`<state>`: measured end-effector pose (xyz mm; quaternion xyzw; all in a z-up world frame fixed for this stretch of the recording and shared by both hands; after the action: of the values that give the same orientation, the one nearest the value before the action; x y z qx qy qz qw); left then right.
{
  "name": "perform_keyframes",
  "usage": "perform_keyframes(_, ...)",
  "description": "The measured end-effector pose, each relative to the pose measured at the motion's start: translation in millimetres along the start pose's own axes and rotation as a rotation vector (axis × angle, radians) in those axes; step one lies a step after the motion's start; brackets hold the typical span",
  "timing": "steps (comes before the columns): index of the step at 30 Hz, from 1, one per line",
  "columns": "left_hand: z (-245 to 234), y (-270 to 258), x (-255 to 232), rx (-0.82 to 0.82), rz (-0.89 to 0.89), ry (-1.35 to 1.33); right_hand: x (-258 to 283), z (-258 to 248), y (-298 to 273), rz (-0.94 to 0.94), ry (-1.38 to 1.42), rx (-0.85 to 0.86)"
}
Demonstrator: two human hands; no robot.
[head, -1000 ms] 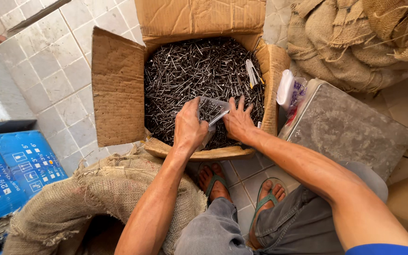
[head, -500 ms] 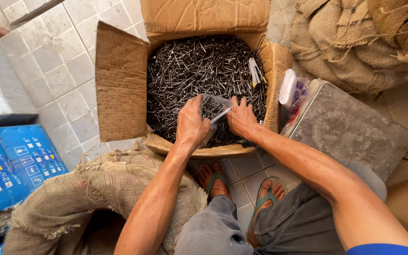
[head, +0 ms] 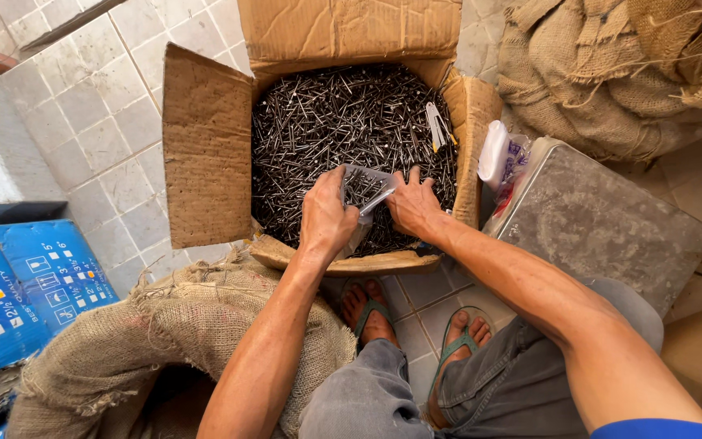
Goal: The person scoops handfuls of nails from a large cardboard box and places them into small plastic bags, using a metal scale to weigh the bags before sealing them by hand.
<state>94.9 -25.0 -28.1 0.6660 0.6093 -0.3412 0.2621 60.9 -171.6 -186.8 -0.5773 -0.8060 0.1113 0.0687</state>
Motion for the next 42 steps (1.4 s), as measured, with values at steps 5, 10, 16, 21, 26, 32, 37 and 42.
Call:
perform_keyframes(5, 0.8, 1.9, 3.6, -0.009, 0.007, 0.008, 8.7, 1.5, 8.7, 0.031, -0.019, -0.038)
perform_keyframes(10, 2.3, 0.2, 3.9, -0.001, -0.014, 0.015, 8.8, 2.1, 3.1, 0.061, 0.005, -0.026)
perform_keyframes(16, 7.7, -0.1, 5.0, 0.024, -0.017, 0.036, 5.4, -13.1, -3.0, 0.036, -0.059, 0.007)
perform_keyframes(21, 4.2, 0.4, 1.9, 0.019, -0.011, 0.024, -2.1, 16.3, 9.8, 0.000, -0.014, 0.007)
perform_keyframes(26, -1.3, -1.6, -7.5, 0.036, -0.048, 0.020, -12.2, -0.7, 11.2, 0.047, 0.073, -0.044)
perform_keyframes(32, -5.6, -0.1, -15.5, 0.045, -0.079, 0.016, -37.1, -16.3, 19.7, 0.156, 0.353, -0.041)
perform_keyframes(37, -5.2, -1.2, -14.6, 0.055, -0.101, 0.013, -58.7, -27.2, 25.6, 0.217, 0.468, 0.060)
perform_keyframes(42, -5.5, -0.5, -17.9, 0.062, -0.075, 0.012, -104.5, -63.9, 31.2, 0.364, 0.795, 0.022)
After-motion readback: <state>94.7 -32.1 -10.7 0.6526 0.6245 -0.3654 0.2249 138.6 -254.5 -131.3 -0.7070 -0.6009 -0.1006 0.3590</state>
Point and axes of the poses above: each hand's wrist, its own y-axis towards the middle knuckle, its own z-axis out of the palm, x = y × z, the point moved 10 cm from there along y, towards the middle knuckle, and after that the axes turned 14 degrees about -x, right-handed, at the moved point
